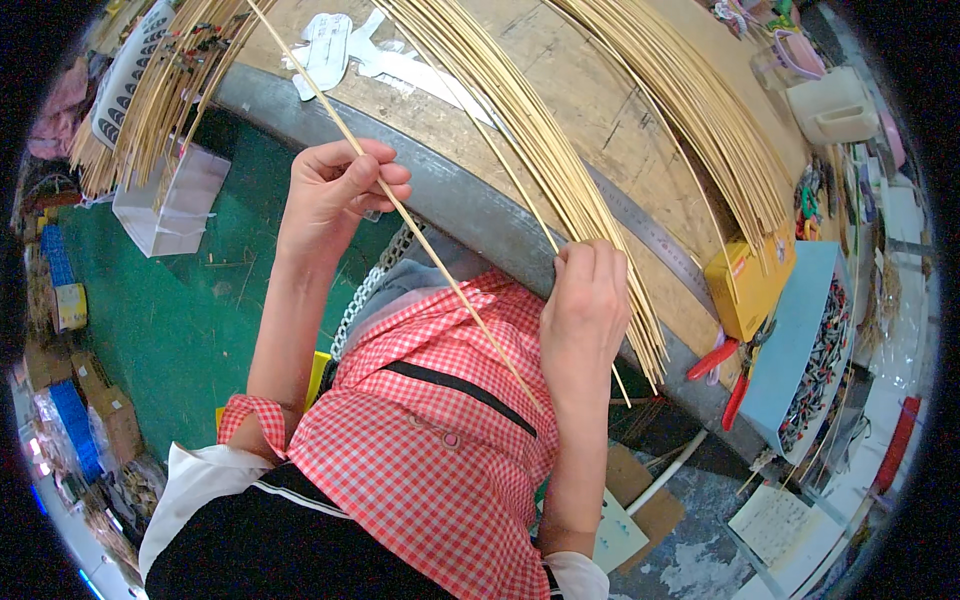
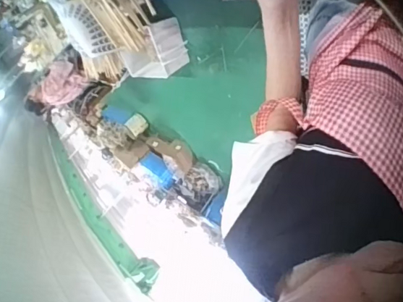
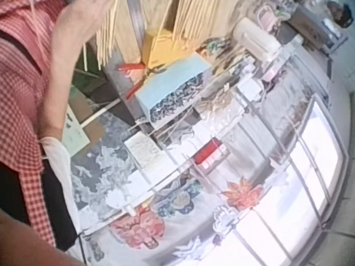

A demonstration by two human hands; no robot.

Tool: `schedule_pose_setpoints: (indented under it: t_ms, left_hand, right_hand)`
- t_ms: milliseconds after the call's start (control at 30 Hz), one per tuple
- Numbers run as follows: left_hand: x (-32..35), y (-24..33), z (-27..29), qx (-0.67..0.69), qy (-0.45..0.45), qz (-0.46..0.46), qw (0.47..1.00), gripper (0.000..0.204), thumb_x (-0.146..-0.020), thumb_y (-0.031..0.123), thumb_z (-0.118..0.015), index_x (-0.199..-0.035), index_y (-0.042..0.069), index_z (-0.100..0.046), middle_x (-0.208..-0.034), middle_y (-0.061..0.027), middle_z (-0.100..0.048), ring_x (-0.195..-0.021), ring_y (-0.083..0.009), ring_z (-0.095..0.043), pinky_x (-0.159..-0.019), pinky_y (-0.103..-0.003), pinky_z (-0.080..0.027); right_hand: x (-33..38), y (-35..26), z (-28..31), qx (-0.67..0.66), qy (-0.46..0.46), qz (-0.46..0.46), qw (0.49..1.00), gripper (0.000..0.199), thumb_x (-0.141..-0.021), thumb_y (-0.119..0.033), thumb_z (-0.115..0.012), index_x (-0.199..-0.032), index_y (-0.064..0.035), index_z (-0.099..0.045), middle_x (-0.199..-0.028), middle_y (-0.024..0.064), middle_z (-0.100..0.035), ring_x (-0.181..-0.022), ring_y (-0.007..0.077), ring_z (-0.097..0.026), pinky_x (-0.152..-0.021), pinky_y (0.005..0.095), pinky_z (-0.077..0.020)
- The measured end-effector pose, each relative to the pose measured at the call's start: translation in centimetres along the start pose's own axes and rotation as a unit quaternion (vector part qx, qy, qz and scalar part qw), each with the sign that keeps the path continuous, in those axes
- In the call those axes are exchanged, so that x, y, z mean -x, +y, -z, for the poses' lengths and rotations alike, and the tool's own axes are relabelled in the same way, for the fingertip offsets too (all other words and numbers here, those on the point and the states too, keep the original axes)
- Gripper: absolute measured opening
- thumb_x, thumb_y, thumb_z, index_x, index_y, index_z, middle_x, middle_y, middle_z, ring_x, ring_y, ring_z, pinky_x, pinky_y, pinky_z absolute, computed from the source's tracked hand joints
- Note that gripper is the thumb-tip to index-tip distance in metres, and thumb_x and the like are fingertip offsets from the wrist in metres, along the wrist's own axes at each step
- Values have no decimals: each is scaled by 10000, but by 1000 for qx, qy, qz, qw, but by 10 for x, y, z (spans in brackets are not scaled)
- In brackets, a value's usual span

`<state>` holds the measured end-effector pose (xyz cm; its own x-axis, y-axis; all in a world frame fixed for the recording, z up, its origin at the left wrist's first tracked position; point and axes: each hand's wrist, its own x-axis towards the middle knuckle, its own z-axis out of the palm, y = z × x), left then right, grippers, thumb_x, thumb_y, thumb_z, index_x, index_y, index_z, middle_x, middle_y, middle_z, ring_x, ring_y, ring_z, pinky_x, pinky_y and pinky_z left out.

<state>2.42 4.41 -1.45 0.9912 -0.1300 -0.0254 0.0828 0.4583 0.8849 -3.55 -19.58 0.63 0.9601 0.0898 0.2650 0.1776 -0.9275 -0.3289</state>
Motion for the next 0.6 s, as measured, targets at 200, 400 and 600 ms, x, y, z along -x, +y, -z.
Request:
schedule_pose_setpoints:
  t_ms: [200, 400, 600]
  left_hand:
    - [0, -2, -2, -15, 6, 1, 1000, 172, -896, 106, -606, -982, -37, -645, -835, -155, -692, -733, -214, -699, -606, -272, -584]
    - [0, 2, -6, -28, 0, 5, 1000, 165, -892, 99, -609, -979, -36, -646, -828, -151, -692, -731, -210, -697, -612, -265, -580]
    - [2, -2, -7, -31, 2, 10, 999, 171, -879, 102, -627, -975, -39, -647, -831, -159, -691, -726, -224, -698, -605, -275, -582]
  right_hand:
    - [4, 2, 2, 8, 3, -16, 1000, 95, -806, 23, -577, -871, 30, -508, -921, 171, -524, -859, 349, -538, -730, 432, -435]
    - [7, 5, 9, -22, 29, -55, 998, 57, -834, 24, -547, -871, 24, -504, -868, 178, -527, -798, 360, -544, -714, 419, -440]
    - [26, 6, 32, -239, 33, -230, 943, 39, -891, -6, -535, -861, 14, -548, -705, 57, -515, -599, 145, -507, -548, 269, -402]
